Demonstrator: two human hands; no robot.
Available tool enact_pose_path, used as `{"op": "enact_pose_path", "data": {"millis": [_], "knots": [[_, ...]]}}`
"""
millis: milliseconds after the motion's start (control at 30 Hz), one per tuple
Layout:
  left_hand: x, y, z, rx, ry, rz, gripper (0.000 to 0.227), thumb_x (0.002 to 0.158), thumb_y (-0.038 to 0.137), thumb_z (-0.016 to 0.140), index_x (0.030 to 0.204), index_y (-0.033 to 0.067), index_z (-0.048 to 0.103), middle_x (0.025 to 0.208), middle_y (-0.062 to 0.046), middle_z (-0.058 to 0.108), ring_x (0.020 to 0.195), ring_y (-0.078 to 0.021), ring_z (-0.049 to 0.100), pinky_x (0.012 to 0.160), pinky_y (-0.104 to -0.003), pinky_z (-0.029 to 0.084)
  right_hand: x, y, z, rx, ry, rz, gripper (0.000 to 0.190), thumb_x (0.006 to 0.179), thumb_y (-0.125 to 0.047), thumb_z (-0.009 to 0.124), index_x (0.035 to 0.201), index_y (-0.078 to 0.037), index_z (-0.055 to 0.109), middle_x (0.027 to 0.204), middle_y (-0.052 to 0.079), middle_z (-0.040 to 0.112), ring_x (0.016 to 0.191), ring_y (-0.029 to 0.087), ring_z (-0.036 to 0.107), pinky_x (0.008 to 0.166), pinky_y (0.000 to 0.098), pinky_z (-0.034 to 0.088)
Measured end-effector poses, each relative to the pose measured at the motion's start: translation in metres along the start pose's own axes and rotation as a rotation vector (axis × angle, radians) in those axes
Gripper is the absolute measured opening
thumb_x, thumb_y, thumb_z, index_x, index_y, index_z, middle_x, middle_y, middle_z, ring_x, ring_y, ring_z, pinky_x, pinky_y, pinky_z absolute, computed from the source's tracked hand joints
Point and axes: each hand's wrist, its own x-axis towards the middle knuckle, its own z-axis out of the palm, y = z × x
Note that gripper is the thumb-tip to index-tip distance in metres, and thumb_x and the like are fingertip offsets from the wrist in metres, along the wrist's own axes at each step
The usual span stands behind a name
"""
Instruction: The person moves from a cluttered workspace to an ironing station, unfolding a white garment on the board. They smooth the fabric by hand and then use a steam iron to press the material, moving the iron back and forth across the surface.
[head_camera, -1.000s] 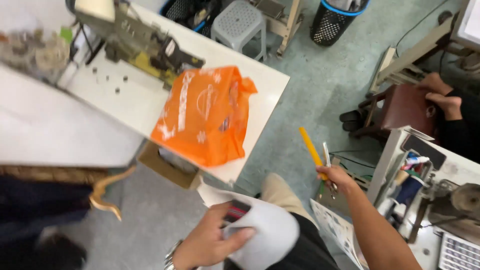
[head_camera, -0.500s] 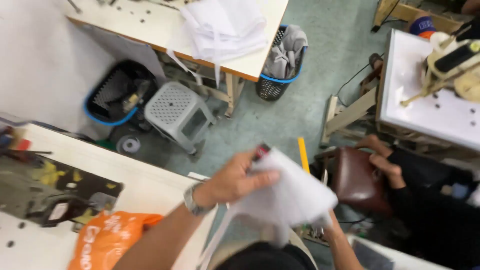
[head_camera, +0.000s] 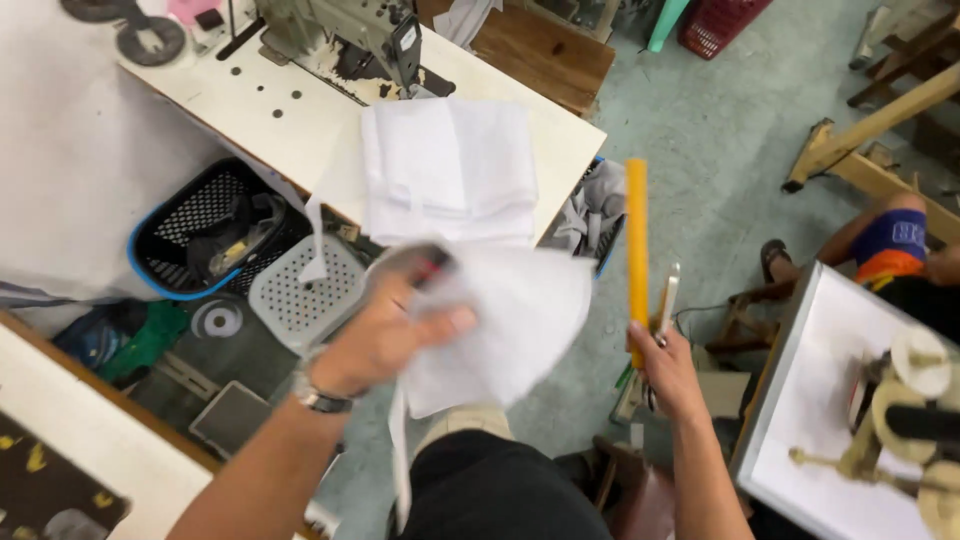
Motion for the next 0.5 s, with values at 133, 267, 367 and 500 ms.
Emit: {"op": "enact_pose_path", "data": {"millis": [133,267,367,500], "knots": [[0.088,-0.050,0.054,-0.091,-0.418,0.077,0.021,0.115,0.019,0.091,0.129,0.0040,0.089,0.123,-0.013,0.089,0.119,-0.0183,0.075,0.107,-0.050,0.067,0.134,-0.115,0.052,-0.495,-0.283,-0.183,0.052,0.120,-0.045,0.088,0.100,0.002,0.080,0.082,0.020,0.073,0.072,0.033,0.062,0.074,0.0489,0.055],[0.100,-0.076,0.076,-0.084,-0.628,-0.060,0.021,0.118,0.025,0.087,0.109,0.0083,0.078,0.101,-0.008,0.077,0.098,-0.0208,0.070,0.089,-0.049,0.060,0.241,-0.139,0.158,-0.744,-0.580,-0.349,0.052,0.118,-0.042,0.084,0.129,0.009,0.082,0.100,0.037,0.086,0.100,0.064,0.084,0.090,0.0696,0.063],[0.115,-0.056,0.065,0.075,-0.393,-0.035,0.033,0.123,0.034,0.084,0.107,0.0048,0.079,0.099,-0.017,0.076,0.087,-0.0375,0.079,0.081,-0.048,0.063,0.299,-0.176,0.257,-0.953,-0.823,-0.494,0.058,0.121,-0.053,0.068,0.131,0.003,0.077,0.107,0.036,0.085,0.108,0.064,0.084,0.098,0.0734,0.064],[0.039,-0.115,0.083,0.361,-0.125,-0.600,0.069,0.102,0.065,0.095,0.140,0.0081,0.083,0.123,-0.026,0.086,0.120,-0.0434,0.084,0.101,-0.058,0.065,0.393,-0.080,0.386,-1.065,-0.943,-0.583,0.053,0.124,-0.057,0.060,0.127,-0.007,0.078,0.113,0.024,0.088,0.112,0.054,0.088,0.099,0.0655,0.069]]}}
